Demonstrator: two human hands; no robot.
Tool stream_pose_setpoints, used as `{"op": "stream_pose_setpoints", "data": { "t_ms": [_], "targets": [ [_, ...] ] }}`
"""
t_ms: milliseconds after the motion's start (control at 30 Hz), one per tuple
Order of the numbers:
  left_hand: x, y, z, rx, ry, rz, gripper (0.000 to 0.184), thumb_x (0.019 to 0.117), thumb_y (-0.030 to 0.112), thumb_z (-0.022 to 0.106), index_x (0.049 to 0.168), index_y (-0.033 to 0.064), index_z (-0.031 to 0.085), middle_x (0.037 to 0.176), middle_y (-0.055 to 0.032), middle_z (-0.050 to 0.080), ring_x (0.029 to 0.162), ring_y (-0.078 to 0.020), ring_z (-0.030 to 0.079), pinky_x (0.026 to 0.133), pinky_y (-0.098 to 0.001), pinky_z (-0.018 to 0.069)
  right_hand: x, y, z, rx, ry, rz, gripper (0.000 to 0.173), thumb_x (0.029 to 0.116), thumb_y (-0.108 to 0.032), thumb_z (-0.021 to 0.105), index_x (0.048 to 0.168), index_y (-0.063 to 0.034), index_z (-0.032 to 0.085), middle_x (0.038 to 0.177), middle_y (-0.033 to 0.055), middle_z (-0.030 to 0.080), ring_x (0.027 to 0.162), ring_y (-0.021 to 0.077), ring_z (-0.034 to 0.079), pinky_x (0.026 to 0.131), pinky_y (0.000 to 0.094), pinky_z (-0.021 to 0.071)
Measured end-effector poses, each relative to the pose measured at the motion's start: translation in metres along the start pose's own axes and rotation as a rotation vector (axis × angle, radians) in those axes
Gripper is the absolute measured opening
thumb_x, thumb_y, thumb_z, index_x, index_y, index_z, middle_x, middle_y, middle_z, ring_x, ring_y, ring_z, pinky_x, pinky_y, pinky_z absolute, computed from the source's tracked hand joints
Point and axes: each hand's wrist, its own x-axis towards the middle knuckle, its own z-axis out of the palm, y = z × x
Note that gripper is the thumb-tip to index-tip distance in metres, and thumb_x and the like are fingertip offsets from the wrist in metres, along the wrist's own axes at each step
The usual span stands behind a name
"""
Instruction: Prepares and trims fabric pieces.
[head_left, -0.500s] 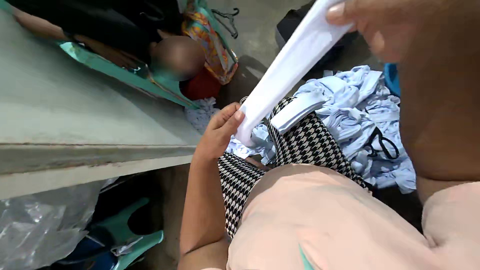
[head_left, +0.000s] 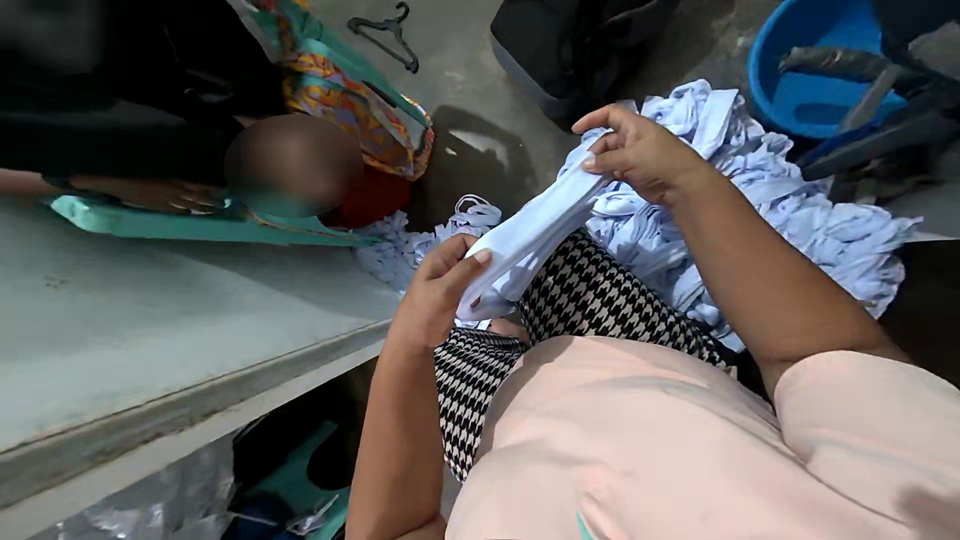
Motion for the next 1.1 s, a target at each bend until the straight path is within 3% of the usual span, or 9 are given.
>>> {"op": "stream_pose_setpoints", "data": {
  "t_ms": [367,800,867,967,1100],
  "targets": [
    [0.007,-0.012,0.002,-0.004,0.043,-0.142,0.015,0.1030,0.018,0.048,0.104,0.0124,0.062,0.072,0.0012,0.061,0.054,-0.0025,0.053,0.051,-0.0174,0.0474,0.017,0.034,-0.001,0.069,-0.076,0.113,0.043,0.0938,0.004,0.062,0.135,-0.0047,0.052,0.095,0.0115,0.067,0.074,0.0158,0.066,0.072,0.0341,0.0582],
    [0.011,-0.039,0.012,0.130,0.115,-0.245,0.013,0.1033,0.017,0.052,0.106,0.0070,0.061,0.079,-0.0022,0.065,0.063,-0.0073,0.060,0.059,-0.0230,0.0529,0.023,0.049,0.000,0.030,-0.126,0.106,0.040,0.0942,0.001,0.064,0.133,-0.0029,0.054,0.095,0.0114,0.067,0.075,0.0139,0.063,0.071,0.0326,0.0553],
    [0.011,-0.041,0.013,0.143,0.129,-0.249,0.015,0.1035,0.017,0.052,0.107,0.0062,0.061,0.081,-0.0025,0.066,0.067,-0.0083,0.062,0.062,-0.0245,0.0543,0.022,0.051,0.000,0.004,-0.140,0.124,0.038,0.0969,-0.005,0.064,0.134,-0.0022,0.053,0.102,0.0138,0.066,0.084,0.0185,0.065,0.075,0.0376,0.0561],
    [0.011,-0.044,0.015,0.154,0.146,-0.248,0.015,0.1032,0.017,0.052,0.108,0.0053,0.061,0.083,-0.0030,0.066,0.071,-0.0093,0.064,0.065,-0.0264,0.0554,0.018,0.047,0.003,-0.004,-0.152,0.230,0.034,0.1067,-0.025,0.053,0.134,-0.0054,0.052,0.117,0.0177,0.064,0.099,0.0271,0.066,0.081,0.0463,0.0564],
    [0.011,-0.046,0.017,0.127,0.152,-0.241,0.014,0.1035,0.017,0.052,0.106,0.0055,0.060,0.081,-0.0032,0.065,0.068,-0.0088,0.063,0.063,-0.0248,0.0541,0.014,0.040,0.006,0.002,-0.200,0.364,0.049,0.1095,-0.045,0.041,0.143,-0.0089,0.046,0.136,0.0203,0.056,0.115,0.0343,0.061,0.088,0.0536,0.0537]
  ]
}}
